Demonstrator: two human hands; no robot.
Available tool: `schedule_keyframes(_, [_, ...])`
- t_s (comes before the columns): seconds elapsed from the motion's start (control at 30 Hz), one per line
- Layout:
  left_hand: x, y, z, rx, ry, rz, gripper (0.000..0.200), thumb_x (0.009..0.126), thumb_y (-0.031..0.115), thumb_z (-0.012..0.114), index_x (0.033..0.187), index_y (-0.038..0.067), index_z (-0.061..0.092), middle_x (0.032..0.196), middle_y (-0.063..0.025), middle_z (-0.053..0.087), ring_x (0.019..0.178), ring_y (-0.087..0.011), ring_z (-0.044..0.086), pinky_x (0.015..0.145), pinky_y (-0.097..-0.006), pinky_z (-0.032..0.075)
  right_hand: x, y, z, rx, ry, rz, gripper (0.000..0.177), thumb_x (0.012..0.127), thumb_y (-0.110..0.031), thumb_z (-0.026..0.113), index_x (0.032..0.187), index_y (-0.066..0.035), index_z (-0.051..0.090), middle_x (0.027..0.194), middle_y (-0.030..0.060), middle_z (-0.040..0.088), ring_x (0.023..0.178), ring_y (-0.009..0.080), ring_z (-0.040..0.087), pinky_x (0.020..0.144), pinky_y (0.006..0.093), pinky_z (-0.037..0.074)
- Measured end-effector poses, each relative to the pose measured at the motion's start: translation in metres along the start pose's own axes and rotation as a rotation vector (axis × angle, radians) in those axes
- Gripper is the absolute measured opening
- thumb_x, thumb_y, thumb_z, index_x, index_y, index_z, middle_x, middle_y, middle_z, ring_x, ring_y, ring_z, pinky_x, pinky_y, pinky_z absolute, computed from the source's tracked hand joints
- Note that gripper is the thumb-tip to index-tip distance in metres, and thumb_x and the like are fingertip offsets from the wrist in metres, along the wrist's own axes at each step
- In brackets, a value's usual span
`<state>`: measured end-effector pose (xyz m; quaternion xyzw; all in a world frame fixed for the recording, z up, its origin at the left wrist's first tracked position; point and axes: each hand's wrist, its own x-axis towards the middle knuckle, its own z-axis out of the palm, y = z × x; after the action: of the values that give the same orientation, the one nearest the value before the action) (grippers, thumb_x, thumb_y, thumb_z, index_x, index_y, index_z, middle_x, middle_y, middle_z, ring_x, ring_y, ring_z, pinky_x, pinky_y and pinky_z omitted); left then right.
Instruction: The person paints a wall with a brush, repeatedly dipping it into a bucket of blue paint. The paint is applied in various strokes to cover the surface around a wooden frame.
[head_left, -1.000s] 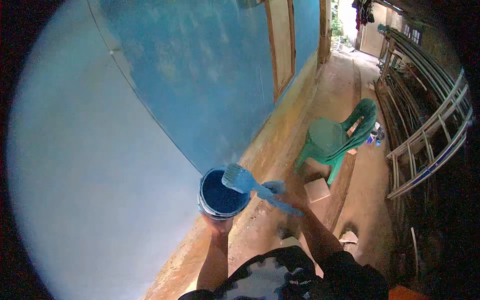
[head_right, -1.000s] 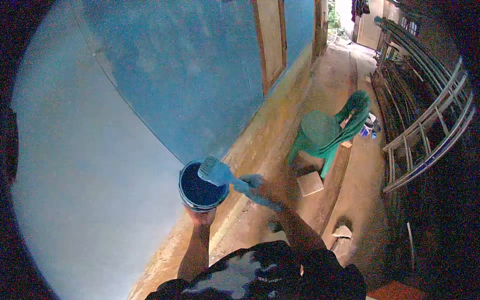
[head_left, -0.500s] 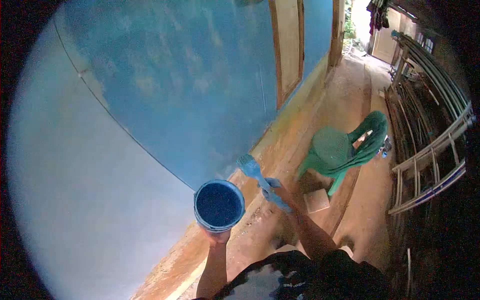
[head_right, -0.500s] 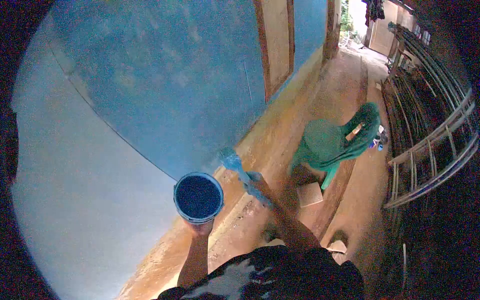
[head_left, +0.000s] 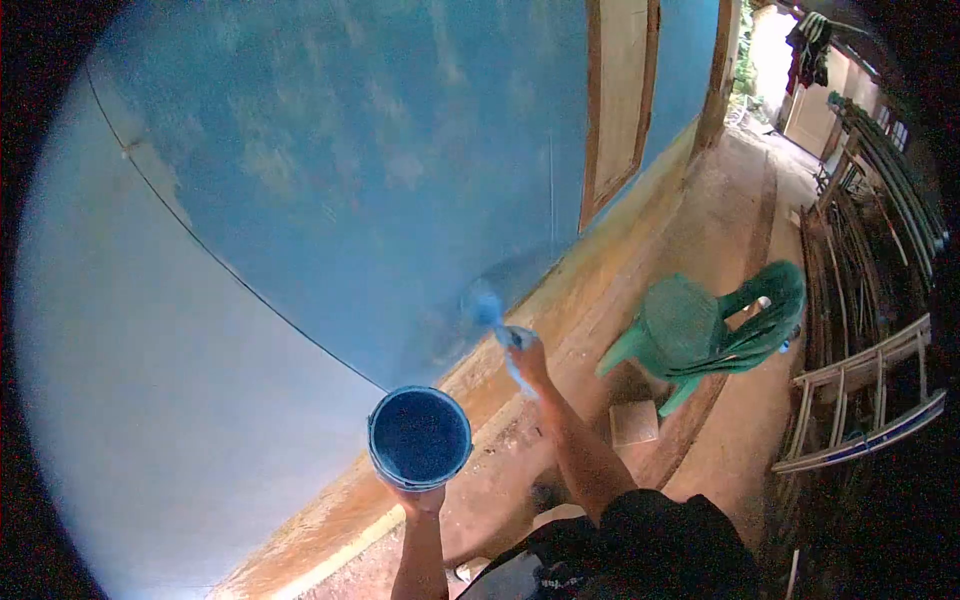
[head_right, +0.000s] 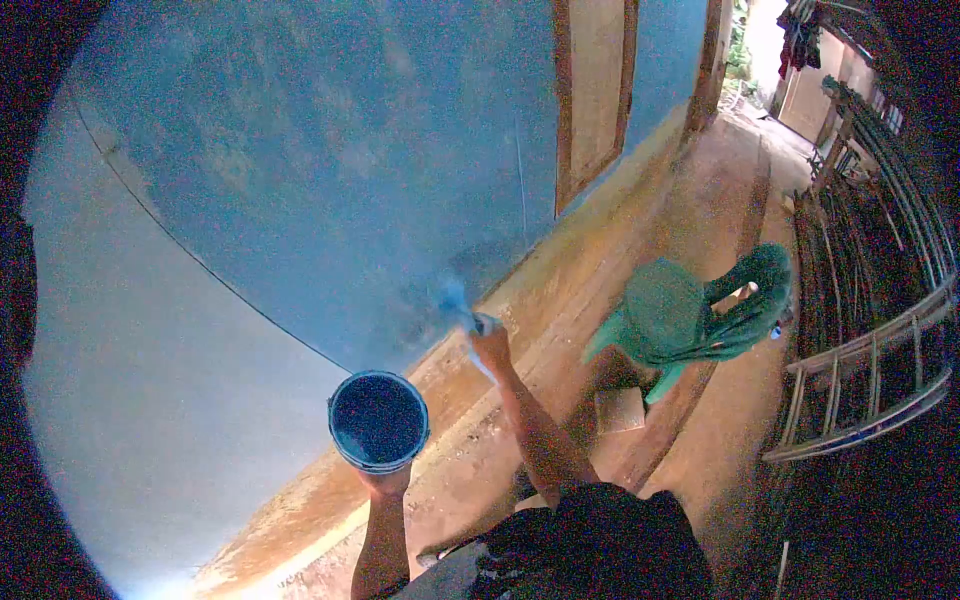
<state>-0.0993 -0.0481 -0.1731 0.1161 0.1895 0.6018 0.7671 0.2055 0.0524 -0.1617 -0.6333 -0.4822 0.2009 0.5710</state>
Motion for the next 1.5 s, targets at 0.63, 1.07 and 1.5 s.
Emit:
schedule_keyframes(0.63, [-0.029,-0.001,0.043,-0.024,-0.031,0.105,0.067,0.093,0.060,0.048,0.144,0.017,0.044,0.143,-0.0079,0.050,0.128,-0.0312,0.049,0.106,-0.0531,0.042,0.013,-0.026,-0.025,0.250,-0.214,-0.030,0.020,0.086,-0.017,0.062,0.100,-0.004,0.068,0.087,0.0111,0.069,0.082,0.0282,0.065,0.070,0.0421,0.049])
schedule_keyframes(1.07, [-0.034,0.026,0.029,0.089,-0.187,0.214,0.071,0.092,0.059,0.052,0.148,0.017,0.038,0.147,-0.0084,0.045,0.131,-0.0313,0.046,0.108,-0.0522,0.040,-0.029,0.076,0.070,-0.329,-0.162,0.120,0.017,0.080,-0.022,0.065,0.078,-0.006,0.068,0.068,0.0162,0.061,0.065,0.0384,0.059,0.058,0.0487,0.045])
schedule_keyframes(1.5, [-0.022,0.018,0.008,0.069,-0.138,0.196,0.081,0.086,0.066,0.055,0.150,0.021,0.033,0.152,-0.0081,0.038,0.135,-0.0366,0.041,0.106,-0.0638,0.038,-0.023,0.006,0.035,-0.264,-0.038,-0.275,0.022,0.085,-0.022,0.062,0.094,-0.002,0.067,0.094,0.0213,0.066,0.083,0.0352,0.063,0.066,0.0463,0.048])
